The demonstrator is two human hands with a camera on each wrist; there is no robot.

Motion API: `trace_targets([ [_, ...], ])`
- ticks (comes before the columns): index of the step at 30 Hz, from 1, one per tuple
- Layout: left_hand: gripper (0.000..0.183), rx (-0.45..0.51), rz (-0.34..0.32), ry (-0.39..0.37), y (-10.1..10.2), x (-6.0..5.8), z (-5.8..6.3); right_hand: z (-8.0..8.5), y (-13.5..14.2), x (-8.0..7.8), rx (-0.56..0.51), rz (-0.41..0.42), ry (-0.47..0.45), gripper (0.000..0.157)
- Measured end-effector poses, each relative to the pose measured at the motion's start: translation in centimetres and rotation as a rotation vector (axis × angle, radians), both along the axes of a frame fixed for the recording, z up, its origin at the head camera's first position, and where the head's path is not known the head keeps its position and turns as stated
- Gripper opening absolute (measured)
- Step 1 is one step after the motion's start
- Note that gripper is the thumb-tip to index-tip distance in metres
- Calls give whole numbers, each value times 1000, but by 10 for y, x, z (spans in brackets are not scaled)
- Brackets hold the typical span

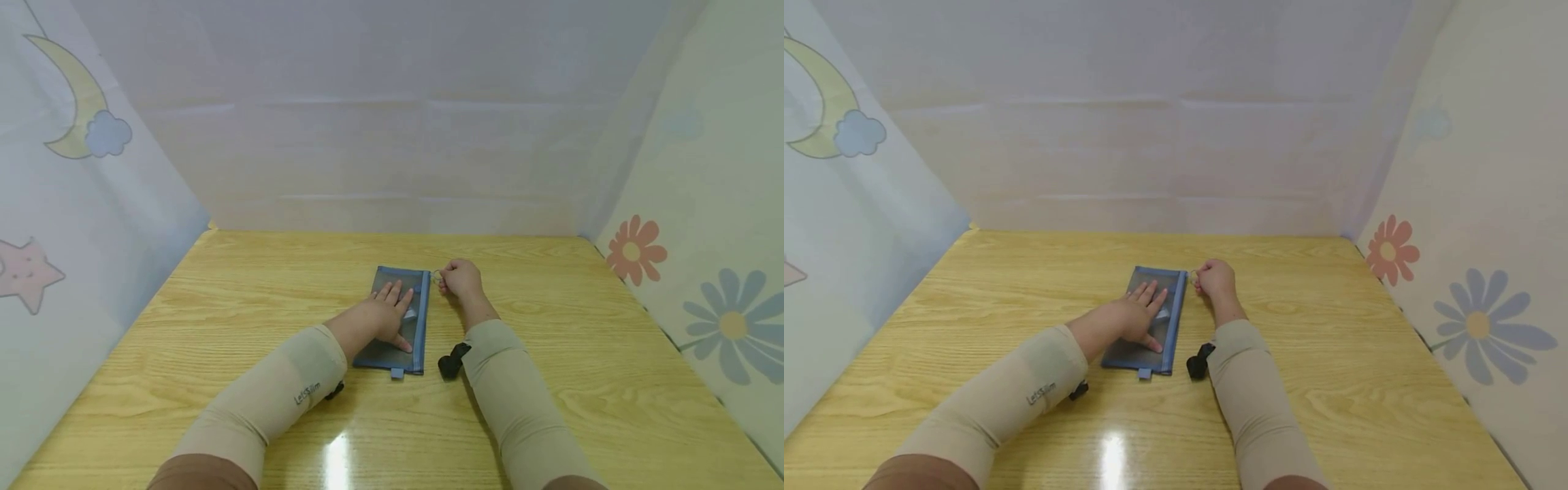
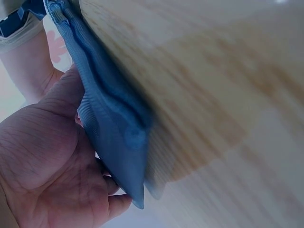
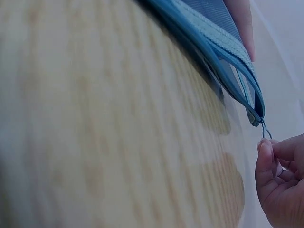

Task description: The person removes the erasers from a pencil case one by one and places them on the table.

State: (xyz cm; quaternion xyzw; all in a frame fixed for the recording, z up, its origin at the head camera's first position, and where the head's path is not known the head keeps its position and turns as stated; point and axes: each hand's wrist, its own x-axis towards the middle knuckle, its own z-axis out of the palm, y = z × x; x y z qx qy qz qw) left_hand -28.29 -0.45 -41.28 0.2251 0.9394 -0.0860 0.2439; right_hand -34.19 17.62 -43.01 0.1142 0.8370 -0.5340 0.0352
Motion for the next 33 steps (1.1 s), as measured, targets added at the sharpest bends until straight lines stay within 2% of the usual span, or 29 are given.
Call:
trace_targets([
  [9,123,3,-9,0,0,-2,-3,-1,1,-2,-53,-16,-12,13],
  [20,121,5,-36,11,-2,-1,-1,0,2,-4,-6,-41,9,12],
  [33,120,20,-46,5,-4,4,8,-4,4,-6,45,-7,29,11],
])
